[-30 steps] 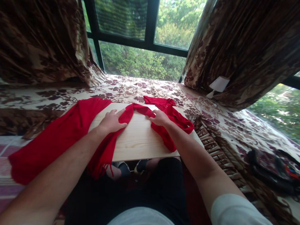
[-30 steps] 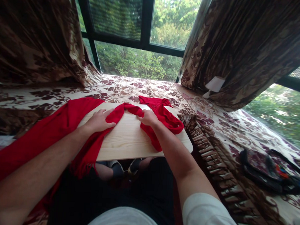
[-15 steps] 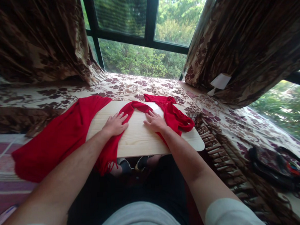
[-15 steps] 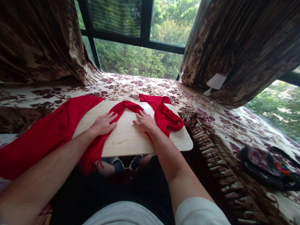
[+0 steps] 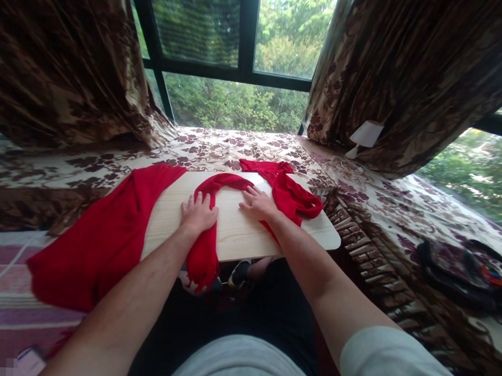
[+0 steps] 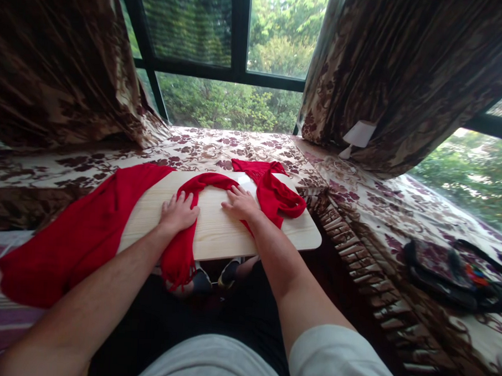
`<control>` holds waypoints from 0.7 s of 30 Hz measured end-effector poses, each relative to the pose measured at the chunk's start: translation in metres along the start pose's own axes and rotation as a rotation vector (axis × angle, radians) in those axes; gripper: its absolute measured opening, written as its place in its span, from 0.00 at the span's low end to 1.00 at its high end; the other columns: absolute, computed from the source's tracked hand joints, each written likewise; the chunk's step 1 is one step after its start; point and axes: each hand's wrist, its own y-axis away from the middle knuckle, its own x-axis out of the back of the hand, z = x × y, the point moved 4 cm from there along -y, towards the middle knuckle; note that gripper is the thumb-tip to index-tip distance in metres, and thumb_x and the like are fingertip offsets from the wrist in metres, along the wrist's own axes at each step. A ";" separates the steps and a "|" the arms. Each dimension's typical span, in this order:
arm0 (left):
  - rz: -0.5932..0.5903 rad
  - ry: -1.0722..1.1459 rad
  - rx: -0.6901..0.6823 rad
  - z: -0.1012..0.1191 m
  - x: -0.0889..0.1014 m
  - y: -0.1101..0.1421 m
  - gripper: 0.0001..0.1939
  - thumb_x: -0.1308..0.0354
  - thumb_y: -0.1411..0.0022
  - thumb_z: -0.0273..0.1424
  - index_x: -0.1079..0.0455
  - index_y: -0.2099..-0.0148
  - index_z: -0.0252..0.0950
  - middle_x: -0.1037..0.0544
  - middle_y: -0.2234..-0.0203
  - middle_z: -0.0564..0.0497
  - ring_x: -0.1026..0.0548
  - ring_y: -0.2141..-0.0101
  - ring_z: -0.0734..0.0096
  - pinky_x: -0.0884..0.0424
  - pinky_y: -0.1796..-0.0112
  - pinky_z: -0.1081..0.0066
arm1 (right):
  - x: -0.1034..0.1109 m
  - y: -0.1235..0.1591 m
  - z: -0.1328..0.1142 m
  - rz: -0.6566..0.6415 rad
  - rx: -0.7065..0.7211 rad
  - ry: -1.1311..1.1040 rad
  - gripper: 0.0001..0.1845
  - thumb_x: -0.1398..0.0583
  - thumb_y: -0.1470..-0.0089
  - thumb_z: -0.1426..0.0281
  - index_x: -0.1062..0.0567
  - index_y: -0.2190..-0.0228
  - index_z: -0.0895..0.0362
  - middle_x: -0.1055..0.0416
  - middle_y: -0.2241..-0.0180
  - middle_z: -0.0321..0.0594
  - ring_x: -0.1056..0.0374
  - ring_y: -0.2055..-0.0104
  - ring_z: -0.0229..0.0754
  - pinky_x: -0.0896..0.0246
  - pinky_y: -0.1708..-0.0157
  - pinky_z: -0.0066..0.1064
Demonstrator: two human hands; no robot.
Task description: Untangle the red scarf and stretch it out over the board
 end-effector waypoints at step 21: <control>0.065 -0.004 0.041 0.008 -0.005 0.002 0.40 0.59 0.35 0.48 0.48 0.28 0.31 0.51 0.30 0.36 0.53 0.32 0.39 0.55 0.36 0.43 | -0.003 0.000 0.002 0.050 0.007 -0.048 0.38 0.49 0.38 0.49 0.42 0.33 0.54 0.58 0.29 0.44 0.65 0.27 0.51 0.64 0.32 0.52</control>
